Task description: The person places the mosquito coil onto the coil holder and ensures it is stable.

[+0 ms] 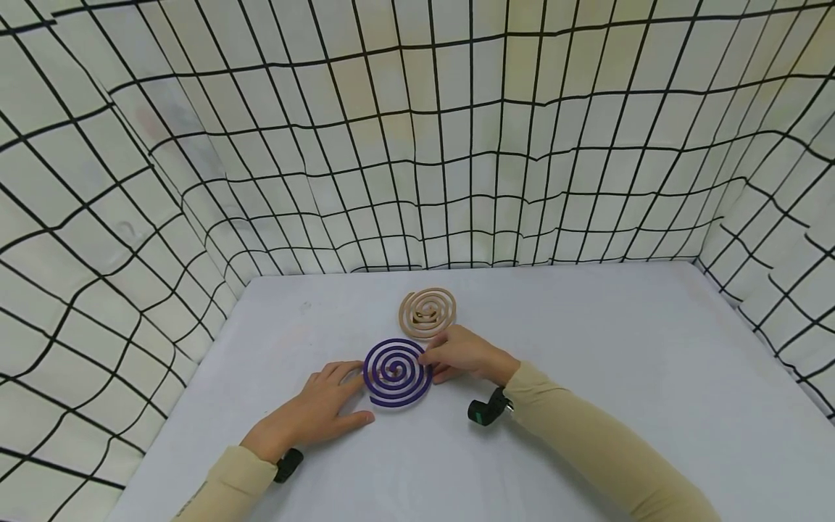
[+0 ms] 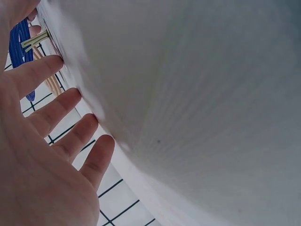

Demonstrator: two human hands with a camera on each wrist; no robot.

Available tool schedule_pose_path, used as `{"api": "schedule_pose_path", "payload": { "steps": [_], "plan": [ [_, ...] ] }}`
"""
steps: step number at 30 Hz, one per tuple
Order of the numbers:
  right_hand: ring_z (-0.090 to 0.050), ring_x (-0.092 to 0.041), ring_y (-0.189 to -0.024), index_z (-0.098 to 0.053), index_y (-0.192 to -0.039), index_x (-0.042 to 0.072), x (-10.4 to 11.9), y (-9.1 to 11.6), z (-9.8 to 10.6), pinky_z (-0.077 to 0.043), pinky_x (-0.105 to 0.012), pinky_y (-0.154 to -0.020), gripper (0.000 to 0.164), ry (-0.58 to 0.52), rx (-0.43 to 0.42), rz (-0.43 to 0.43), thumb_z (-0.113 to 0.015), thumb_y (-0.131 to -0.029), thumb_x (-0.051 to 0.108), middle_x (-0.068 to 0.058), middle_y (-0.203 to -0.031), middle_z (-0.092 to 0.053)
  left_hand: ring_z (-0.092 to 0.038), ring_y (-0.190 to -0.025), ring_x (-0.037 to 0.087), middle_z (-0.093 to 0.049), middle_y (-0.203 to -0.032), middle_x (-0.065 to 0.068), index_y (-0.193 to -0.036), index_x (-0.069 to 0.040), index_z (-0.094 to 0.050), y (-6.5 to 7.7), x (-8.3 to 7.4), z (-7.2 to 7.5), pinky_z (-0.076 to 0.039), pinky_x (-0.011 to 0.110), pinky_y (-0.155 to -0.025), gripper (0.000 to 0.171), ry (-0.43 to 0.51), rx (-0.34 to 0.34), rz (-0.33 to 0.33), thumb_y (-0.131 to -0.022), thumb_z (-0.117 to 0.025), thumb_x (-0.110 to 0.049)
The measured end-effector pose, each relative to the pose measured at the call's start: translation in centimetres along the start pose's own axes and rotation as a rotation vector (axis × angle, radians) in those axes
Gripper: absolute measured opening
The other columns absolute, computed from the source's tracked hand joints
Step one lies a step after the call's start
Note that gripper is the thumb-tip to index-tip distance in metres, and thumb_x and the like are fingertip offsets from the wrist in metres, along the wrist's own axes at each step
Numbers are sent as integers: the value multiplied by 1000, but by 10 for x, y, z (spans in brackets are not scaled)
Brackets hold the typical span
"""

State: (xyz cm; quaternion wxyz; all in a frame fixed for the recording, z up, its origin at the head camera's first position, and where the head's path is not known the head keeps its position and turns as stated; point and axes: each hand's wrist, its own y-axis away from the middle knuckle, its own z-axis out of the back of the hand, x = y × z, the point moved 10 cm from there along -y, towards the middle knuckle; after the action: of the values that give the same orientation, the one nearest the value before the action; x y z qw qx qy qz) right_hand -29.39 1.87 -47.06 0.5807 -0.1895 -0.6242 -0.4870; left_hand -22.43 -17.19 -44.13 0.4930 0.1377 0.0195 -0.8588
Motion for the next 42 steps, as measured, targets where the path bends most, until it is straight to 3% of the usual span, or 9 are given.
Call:
{"api": "schedule_pose_path", "payload": {
  "steps": [10, 22, 37, 42],
  "plan": [
    [-70, -13, -72, -72, -103, -4, -1, 4, 6, -62, -24, -69, 18, 24, -2, 20, -69, -93, 10, -7, -84, -71, -39, -148, 39, -47, -158, 16, -151, -12, -53, -2, 1, 2, -37, 66, -113, 72, -14, -6, -13, -96, -64, -58],
    [-71, -14, -76, -67, -113, -4, -3, 10, 19, -63, -28, -74, 28, 40, -23, 27, -69, -94, 16, -11, -95, -74, -43, -145, 38, -49, -156, 15, -149, -11, -55, -3, 1, 5, -38, 67, -109, 72, -60, -15, -22, -96, -64, -60],
    [-73, -15, -79, -65, -121, -7, -18, 27, 55, -64, -33, -80, 32, 49, -53, 43, -67, -99, 17, -18, -101, -75, -41, -147, 40, -47, -158, 14, -150, -11, -54, 0, 5, 1, -39, 67, -110, 73, -54, 11, -3, -96, -65, -58],
    [-74, -17, -84, -66, -121, -3, -22, 32, 68, -63, -33, -82, 33, 102, -76, 66, -68, -99, 22, -15, -102, -76, -43, -146, 40, -48, -157, 16, -150, -10, -54, 2, 11, 2, -41, 66, -108, 73, -74, -3, 0, -96, -65, -57]
  ]
}}
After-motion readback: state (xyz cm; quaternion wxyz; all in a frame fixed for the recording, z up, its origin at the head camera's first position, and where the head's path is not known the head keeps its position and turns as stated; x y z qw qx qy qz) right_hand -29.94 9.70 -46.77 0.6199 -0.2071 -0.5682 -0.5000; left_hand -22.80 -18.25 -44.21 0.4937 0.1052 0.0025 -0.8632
